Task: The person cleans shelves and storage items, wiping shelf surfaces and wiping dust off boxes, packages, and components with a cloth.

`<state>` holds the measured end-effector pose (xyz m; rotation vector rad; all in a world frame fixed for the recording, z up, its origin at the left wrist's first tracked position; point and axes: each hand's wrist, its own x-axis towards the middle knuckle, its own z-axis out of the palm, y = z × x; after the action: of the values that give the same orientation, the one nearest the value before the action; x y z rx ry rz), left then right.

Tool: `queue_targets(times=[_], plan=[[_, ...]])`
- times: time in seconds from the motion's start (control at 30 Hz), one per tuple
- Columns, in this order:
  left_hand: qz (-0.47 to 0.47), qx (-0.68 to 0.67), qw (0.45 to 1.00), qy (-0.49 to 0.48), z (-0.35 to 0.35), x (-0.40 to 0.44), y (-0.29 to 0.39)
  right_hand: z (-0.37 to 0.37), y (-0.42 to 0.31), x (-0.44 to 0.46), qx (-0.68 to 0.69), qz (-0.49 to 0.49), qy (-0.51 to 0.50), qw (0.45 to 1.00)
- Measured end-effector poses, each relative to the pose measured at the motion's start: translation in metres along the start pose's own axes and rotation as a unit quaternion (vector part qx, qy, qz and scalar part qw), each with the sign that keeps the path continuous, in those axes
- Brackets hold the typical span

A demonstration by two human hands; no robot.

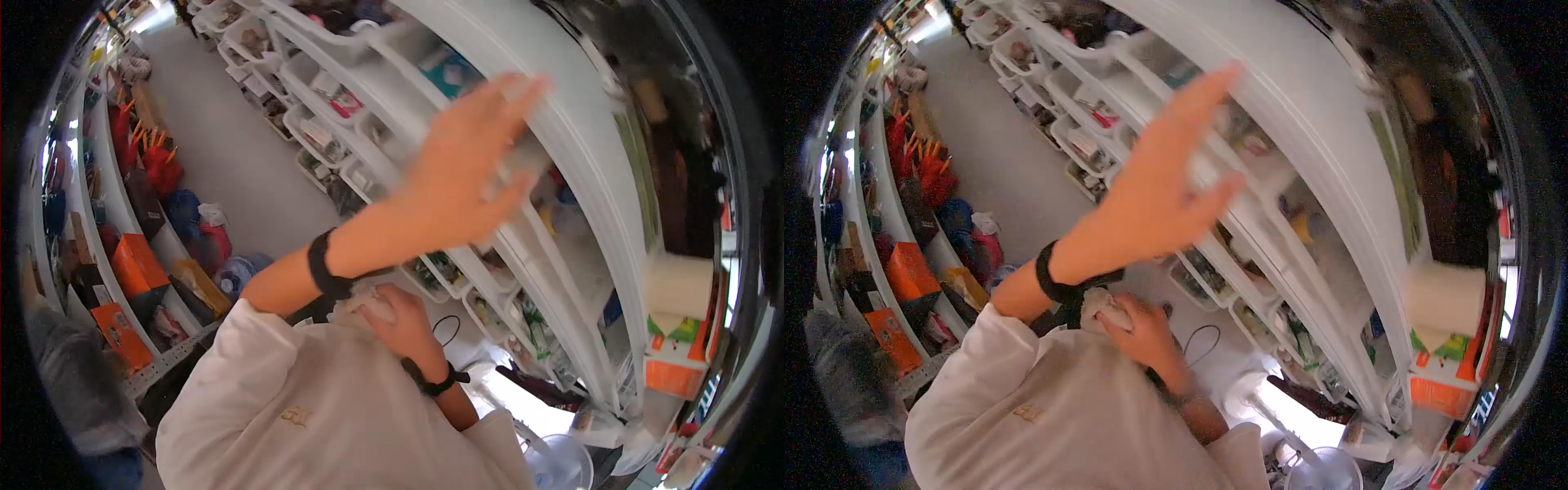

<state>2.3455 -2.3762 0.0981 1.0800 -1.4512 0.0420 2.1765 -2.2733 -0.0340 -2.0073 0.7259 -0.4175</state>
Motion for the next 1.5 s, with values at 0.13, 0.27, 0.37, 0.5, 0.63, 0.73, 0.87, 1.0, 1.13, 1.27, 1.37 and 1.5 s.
queue_targets(times=[0.13,0.27,0.37,0.5,0.63,0.73,0.87,1.0,1.13,1.27,1.37,1.5], plan=[[-0.182,0.053,0.979,0.075,-0.131,-0.012,-0.078,0.060,-0.040,0.092,-0.005,-0.039,-0.030,0.999],[-0.209,0.101,0.965,0.121,-0.231,-0.008,-0.134,0.114,-0.082,0.180,-0.005,-0.056,-0.086,0.995],[-0.195,0.151,0.963,0.106,-0.290,-0.001,-0.173,0.143,-0.106,0.234,0.009,-0.056,-0.146,0.988],[-0.226,0.159,0.952,0.133,-0.351,0.011,-0.225,0.180,-0.119,0.311,0.008,-0.096,-0.174,0.980],[-0.231,0.157,0.946,0.167,-0.415,0.031,-0.298,0.214,-0.137,0.410,-0.011,-0.127,-0.194,0.973],[-0.227,0.188,0.941,0.166,-0.462,0.066,-0.365,0.238,-0.149,0.501,-0.037,-0.154,-0.185,0.970],[-0.208,0.207,0.944,0.152,-0.528,0.127,-0.446,0.264,-0.188,0.624,-0.050,-0.171,-0.140,0.974],[-0.223,0.207,0.933,0.191,-0.606,0.151,-0.503,0.293,-0.241,0.734,-0.027,-0.127,-0.141,0.981],[-0.242,0.253,0.909,0.228,-0.700,0.155,-0.585,0.341,-0.263,0.832,-0.036,-0.125,-0.186,0.974],[-0.254,0.280,0.902,0.211,-0.803,0.175,-0.673,0.410,-0.292,0.935,-0.041,-0.122,-0.186,0.974],[-0.217,0.274,0.911,0.220,-0.882,0.206,-0.745,0.467,-0.320,1.010,-0.059,-0.111,-0.169,0.977],[-0.206,0.252,0.928,0.181,-0.988,0.254,-0.828,0.537,-0.369,1.104,-0.046,-0.076,-0.145,0.985]])
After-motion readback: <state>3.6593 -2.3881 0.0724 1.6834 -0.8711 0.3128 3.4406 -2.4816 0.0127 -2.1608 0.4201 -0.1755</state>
